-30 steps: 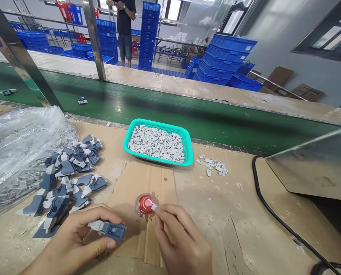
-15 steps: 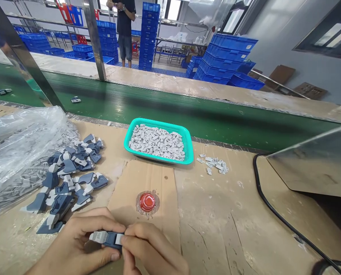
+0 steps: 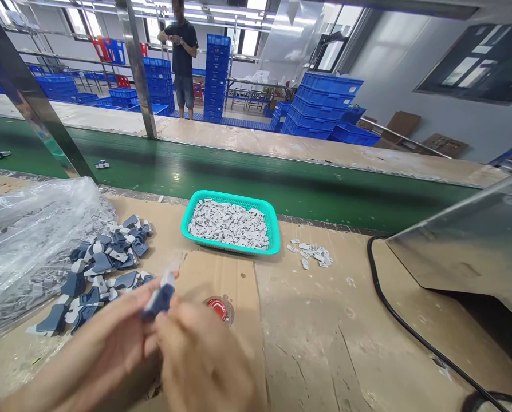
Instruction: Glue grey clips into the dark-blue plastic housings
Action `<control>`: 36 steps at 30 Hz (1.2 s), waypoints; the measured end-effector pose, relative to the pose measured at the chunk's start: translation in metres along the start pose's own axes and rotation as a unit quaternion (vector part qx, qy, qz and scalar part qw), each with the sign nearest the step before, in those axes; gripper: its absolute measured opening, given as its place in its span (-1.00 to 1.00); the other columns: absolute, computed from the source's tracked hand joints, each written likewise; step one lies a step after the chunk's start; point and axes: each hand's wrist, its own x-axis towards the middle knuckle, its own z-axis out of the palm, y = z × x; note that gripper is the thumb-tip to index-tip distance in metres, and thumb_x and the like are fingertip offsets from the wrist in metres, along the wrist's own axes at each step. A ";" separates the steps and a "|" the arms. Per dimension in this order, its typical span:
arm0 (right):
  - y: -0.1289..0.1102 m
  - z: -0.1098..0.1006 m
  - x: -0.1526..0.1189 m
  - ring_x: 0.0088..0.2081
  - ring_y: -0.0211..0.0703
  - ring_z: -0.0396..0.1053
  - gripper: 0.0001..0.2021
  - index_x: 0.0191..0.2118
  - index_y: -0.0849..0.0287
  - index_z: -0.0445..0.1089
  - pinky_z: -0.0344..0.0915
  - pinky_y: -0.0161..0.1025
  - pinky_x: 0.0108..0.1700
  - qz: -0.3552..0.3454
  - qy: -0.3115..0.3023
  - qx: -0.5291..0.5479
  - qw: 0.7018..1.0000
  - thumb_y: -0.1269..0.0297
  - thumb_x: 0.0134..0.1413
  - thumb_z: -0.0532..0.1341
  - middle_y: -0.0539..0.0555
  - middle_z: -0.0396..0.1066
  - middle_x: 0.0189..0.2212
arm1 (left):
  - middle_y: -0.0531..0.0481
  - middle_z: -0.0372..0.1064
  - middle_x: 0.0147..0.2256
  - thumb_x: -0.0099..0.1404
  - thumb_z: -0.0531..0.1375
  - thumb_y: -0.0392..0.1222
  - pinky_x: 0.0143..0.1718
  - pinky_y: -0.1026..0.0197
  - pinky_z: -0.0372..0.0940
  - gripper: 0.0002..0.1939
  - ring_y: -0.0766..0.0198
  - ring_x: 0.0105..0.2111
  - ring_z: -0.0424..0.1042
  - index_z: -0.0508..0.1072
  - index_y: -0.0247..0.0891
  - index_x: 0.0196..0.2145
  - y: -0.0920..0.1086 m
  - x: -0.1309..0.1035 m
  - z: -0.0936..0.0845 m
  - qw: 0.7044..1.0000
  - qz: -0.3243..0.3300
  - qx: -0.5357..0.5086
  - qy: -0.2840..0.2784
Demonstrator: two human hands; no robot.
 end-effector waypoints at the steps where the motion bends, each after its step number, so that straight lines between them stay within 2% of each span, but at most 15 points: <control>1: 0.018 0.003 0.007 -0.09 -0.67 0.25 -0.77 -0.17 0.12 0.35 0.23 -0.66 -0.01 0.009 -0.011 -0.001 1.000 0.42 0.00 0.11 -0.17 0.28 -0.16 | -0.05 0.29 -0.30 0.26 0.10 -0.24 -0.31 0.37 0.25 -0.73 0.40 -0.34 0.34 0.26 -0.32 -0.08 0.015 0.010 0.000 0.996 0.039 0.078 -0.003; 2: 0.039 0.006 0.015 -0.10 -0.66 0.25 -0.76 -0.16 0.15 0.36 0.23 -0.63 -0.01 0.030 -0.014 -0.016 0.999 0.41 0.01 0.10 -0.13 0.30 -0.19 | -0.06 0.25 -0.31 0.28 0.01 -0.28 -0.35 0.38 0.23 -0.76 0.41 -0.37 0.30 0.22 -0.36 -0.09 0.031 0.024 -0.001 0.982 0.094 0.165 -0.004; 3: 0.062 0.009 0.024 -0.18 -0.70 0.25 -0.73 -0.11 0.13 0.34 0.23 -0.66 -0.09 0.095 -0.073 -0.037 0.992 0.33 0.06 0.05 -0.14 0.30 -0.20 | -0.06 0.20 -0.34 0.30 -0.08 -0.29 -0.38 0.37 0.22 -0.74 0.43 -0.42 0.26 0.17 -0.40 -0.06 0.049 0.040 -0.004 0.943 0.167 0.286 0.008; 5: 0.108 0.017 0.042 -0.26 -0.63 0.25 -0.71 -0.16 0.20 0.40 0.19 -0.59 -0.24 0.159 -0.160 -0.050 0.973 0.31 0.06 0.02 -0.07 0.31 -0.21 | -0.01 0.13 -0.39 0.30 -0.19 -0.36 -0.36 0.35 0.19 -0.64 0.44 -0.46 0.20 0.08 -0.43 0.04 0.087 0.080 -0.011 0.888 0.253 0.382 0.049; 7: 0.142 0.026 0.059 -0.31 -0.58 0.23 -0.72 -0.22 0.26 0.44 0.12 -0.58 -0.30 0.192 -0.253 -0.051 0.947 0.40 -0.02 0.04 -0.02 0.33 -0.25 | 0.00 0.15 -0.40 0.32 -0.20 -0.38 -0.30 0.26 0.20 -0.58 0.38 -0.43 0.21 0.02 -0.39 0.13 0.123 0.122 -0.019 0.823 0.301 0.475 0.088; 10: 0.165 0.036 0.077 -0.39 -0.65 0.13 -0.74 -0.28 0.32 0.44 0.04 -0.62 -0.31 0.226 -0.369 -0.044 0.900 0.48 -0.10 0.06 0.02 0.33 -0.29 | -0.08 0.28 -0.27 0.27 0.06 -0.29 -0.10 0.05 0.17 -0.71 0.21 -0.21 0.29 0.30 -0.38 -0.04 0.163 0.180 -0.027 0.702 0.302 0.637 0.099; 12: 0.166 0.039 0.083 -0.41 -0.69 0.06 -0.76 -0.28 0.34 0.43 0.02 -0.65 -0.29 0.243 -0.418 -0.038 0.874 0.48 -0.11 0.09 0.02 0.32 -0.30 | -0.13 0.29 -0.16 0.25 0.11 -0.23 0.00 -0.06 0.11 -0.71 0.13 -0.09 0.26 0.34 -0.39 -0.08 0.176 0.210 -0.028 0.627 0.290 0.714 0.107; 15: 0.164 0.041 0.085 -0.38 -0.69 0.04 -0.74 -0.24 0.35 0.40 0.01 -0.66 -0.25 0.263 -0.439 -0.033 0.858 0.48 -0.10 0.09 0.02 0.30 -0.28 | -0.21 0.21 -0.01 0.31 0.06 -0.19 0.05 -0.12 0.05 -0.60 0.06 0.03 0.19 0.22 -0.38 0.07 0.180 0.237 -0.023 0.542 0.285 0.782 0.116; 17: 0.163 0.042 0.083 -0.36 -0.68 0.04 -0.75 -0.25 0.36 0.40 0.01 -0.66 -0.24 0.272 -0.432 -0.028 0.859 0.47 -0.09 0.08 0.02 0.29 -0.27 | -0.25 0.10 0.08 0.32 0.04 -0.18 0.07 -0.13 0.03 -0.53 0.03 0.10 0.10 0.11 -0.36 0.15 0.177 0.237 -0.020 0.501 0.280 0.812 0.108; 19: 0.164 0.041 0.080 -0.35 -0.67 0.05 -0.77 -0.29 0.35 0.41 0.00 -0.64 -0.24 0.277 -0.417 -0.015 0.865 0.45 -0.08 0.07 0.02 0.29 -0.29 | -0.26 0.02 0.13 0.31 0.04 -0.19 0.08 -0.11 0.02 -0.52 0.02 0.13 0.04 0.11 -0.36 0.16 0.172 0.220 -0.021 0.469 0.265 0.838 0.090; 24: 0.161 0.031 0.077 -0.30 -0.64 0.16 -0.75 -0.27 0.28 0.42 0.08 -0.64 -0.26 0.307 -0.325 0.054 0.893 0.37 -0.05 0.05 0.00 0.29 -0.25 | -0.20 0.30 -0.13 0.26 0.07 -0.24 -0.05 0.03 0.16 -0.69 0.10 -0.09 0.28 0.37 -0.39 -0.07 0.149 0.128 -0.037 0.421 0.183 0.888 0.025; 26: 0.154 0.024 0.073 -0.29 -0.64 0.23 -0.70 -0.22 0.29 0.41 0.20 -0.66 -0.25 0.322 -0.291 0.105 0.895 0.29 -0.01 0.03 0.03 0.28 -0.20 | -0.20 0.28 -0.15 0.23 0.08 -0.25 -0.10 0.06 0.19 -0.71 0.10 -0.17 0.31 0.42 -0.34 -0.11 0.137 0.095 -0.046 0.414 0.159 0.896 0.006; 30: 0.134 0.011 0.054 -0.32 -0.61 0.30 -0.56 -0.22 0.37 0.39 0.31 -0.67 -0.26 0.327 -0.265 0.208 0.883 0.06 -0.02 0.06 0.10 0.30 -0.29 | -0.20 0.27 -0.20 0.24 0.05 -0.25 -0.07 -0.01 0.13 -0.74 0.04 -0.16 0.26 0.48 -0.32 -0.20 0.122 0.068 -0.061 0.417 0.170 0.893 0.018; 32: 0.123 0.005 0.040 -0.33 -0.58 0.31 -0.46 -0.19 0.39 0.37 0.31 -0.67 -0.28 0.365 -0.246 0.262 0.859 -0.04 -0.13 0.15 0.13 0.31 -0.33 | -0.16 0.27 -0.24 0.25 0.04 -0.23 -0.09 0.06 0.16 -0.76 0.10 -0.19 0.27 0.49 -0.31 -0.26 0.121 0.066 -0.065 0.437 0.188 0.879 0.019; 36: 0.105 -0.007 0.015 -0.42 -0.57 0.27 -0.37 -0.21 0.44 0.31 0.30 -0.64 -0.37 0.499 -0.211 0.379 0.750 -0.01 -0.38 0.31 0.18 0.31 -0.31 | -0.11 0.21 -0.20 0.33 -0.05 -0.12 -0.11 0.19 0.16 -0.65 0.21 -0.18 0.26 0.37 -0.24 -0.02 0.124 0.066 -0.072 0.475 0.279 0.833 0.061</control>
